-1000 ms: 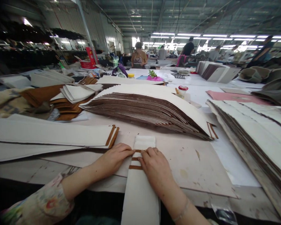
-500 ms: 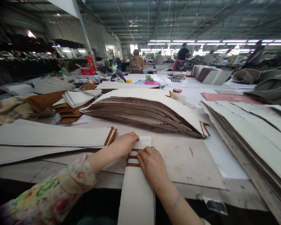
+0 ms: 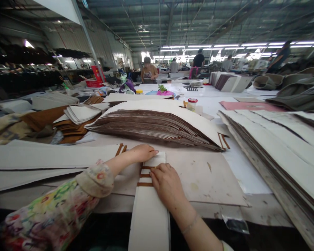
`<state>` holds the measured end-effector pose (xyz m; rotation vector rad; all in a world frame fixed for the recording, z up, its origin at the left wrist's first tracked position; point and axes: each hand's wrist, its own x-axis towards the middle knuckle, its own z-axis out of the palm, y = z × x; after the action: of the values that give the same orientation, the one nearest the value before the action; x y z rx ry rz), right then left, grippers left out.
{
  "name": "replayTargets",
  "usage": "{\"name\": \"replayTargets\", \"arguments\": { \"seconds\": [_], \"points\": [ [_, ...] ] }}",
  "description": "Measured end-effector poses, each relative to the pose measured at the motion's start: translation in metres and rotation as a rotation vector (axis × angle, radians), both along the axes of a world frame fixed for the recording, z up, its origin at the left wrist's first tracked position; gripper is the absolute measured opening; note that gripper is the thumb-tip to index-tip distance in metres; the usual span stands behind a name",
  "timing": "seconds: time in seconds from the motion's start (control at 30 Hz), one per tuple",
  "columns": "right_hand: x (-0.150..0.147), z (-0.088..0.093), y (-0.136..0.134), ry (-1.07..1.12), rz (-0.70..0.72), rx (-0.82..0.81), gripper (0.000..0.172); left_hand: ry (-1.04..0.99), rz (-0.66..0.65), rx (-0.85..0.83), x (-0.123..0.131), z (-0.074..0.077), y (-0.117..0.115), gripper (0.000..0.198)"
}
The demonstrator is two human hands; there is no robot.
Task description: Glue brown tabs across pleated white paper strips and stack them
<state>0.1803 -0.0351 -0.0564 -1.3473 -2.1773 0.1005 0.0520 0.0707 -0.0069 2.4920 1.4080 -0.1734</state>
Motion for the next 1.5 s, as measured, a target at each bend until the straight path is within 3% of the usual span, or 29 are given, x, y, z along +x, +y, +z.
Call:
{"name": "replayTargets", "arguments": {
  "seconds": [0.27,0.43,0.5,0.7,1.03,1.5],
  "points": [
    [0.000,0.000,-0.001,0.050,0.009,0.013,0.019,-0.139,-0.093,-0.151,0.016,0.004,-0.004,0.043],
    [0.000,0.000,-0.001,0.046,0.001,0.012,0.018,-0.230,-0.157,-0.172,0.020,-0.003,-0.004,0.032],
    [0.000,0.000,-0.001,0.050,-0.002,0.016,0.017,-0.239,-0.168,-0.149,0.017,-0.007,-0.004,0.024],
    [0.001,-0.003,-0.002,0.055,-0.016,0.020,0.017,-0.260,-0.181,-0.002,0.009,-0.012,-0.011,0.032],
    [0.000,-0.003,-0.005,0.054,-0.069,0.053,0.020,-0.257,-0.307,0.141,0.006,-0.022,-0.023,0.028],
    [0.000,-0.007,-0.005,0.019,-0.112,0.081,0.018,-0.177,-0.383,0.211,0.006,-0.018,-0.037,0.021]
  ]
}}
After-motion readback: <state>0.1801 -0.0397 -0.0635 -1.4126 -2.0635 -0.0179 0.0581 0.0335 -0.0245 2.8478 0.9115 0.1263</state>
